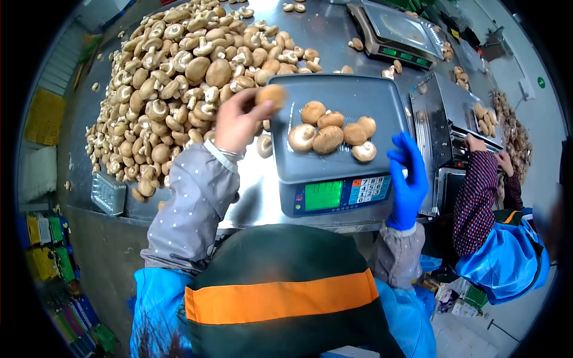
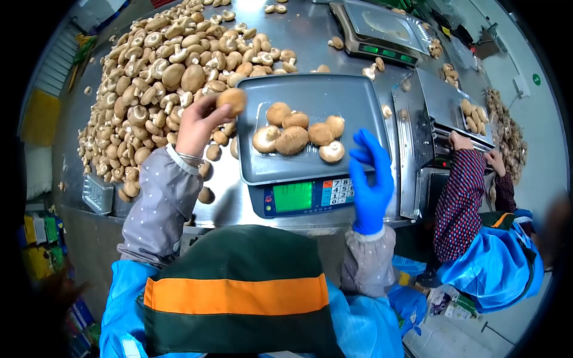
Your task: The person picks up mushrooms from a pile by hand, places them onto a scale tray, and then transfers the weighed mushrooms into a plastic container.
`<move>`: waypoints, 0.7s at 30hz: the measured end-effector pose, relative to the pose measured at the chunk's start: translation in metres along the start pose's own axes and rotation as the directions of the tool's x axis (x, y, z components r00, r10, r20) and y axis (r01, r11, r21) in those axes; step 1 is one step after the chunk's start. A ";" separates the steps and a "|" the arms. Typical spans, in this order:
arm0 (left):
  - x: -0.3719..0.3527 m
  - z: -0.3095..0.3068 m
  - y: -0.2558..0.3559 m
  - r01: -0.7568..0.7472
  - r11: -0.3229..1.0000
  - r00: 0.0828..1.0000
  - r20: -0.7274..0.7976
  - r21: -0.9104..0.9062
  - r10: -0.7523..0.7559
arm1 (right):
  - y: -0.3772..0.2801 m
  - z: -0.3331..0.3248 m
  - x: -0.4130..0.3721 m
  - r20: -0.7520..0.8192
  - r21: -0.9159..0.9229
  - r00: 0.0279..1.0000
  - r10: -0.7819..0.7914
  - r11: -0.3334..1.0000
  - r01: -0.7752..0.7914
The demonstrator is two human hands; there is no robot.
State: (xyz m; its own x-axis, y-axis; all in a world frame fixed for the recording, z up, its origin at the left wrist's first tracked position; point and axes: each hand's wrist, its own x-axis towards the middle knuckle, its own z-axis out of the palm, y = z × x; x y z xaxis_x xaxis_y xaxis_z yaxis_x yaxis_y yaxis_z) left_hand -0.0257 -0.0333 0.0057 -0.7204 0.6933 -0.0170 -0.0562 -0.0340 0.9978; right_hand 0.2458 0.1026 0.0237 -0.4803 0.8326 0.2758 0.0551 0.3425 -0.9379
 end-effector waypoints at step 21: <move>-0.012 0.064 -0.047 -0.490 0.568 0.871 0.349 0.661 0.346 | 0.063 0.054 0.074 0.385 -0.315 0.891 -0.242 0.873 0.373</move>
State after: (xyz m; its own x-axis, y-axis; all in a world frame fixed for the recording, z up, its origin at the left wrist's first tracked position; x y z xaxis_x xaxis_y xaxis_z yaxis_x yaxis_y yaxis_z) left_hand 0.0303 0.0062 -0.0366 -0.4060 0.8433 0.3521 0.7781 0.1169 0.6172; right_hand 0.1660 0.1623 -0.0268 -0.7779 0.4914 0.3917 0.1445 0.7466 -0.6494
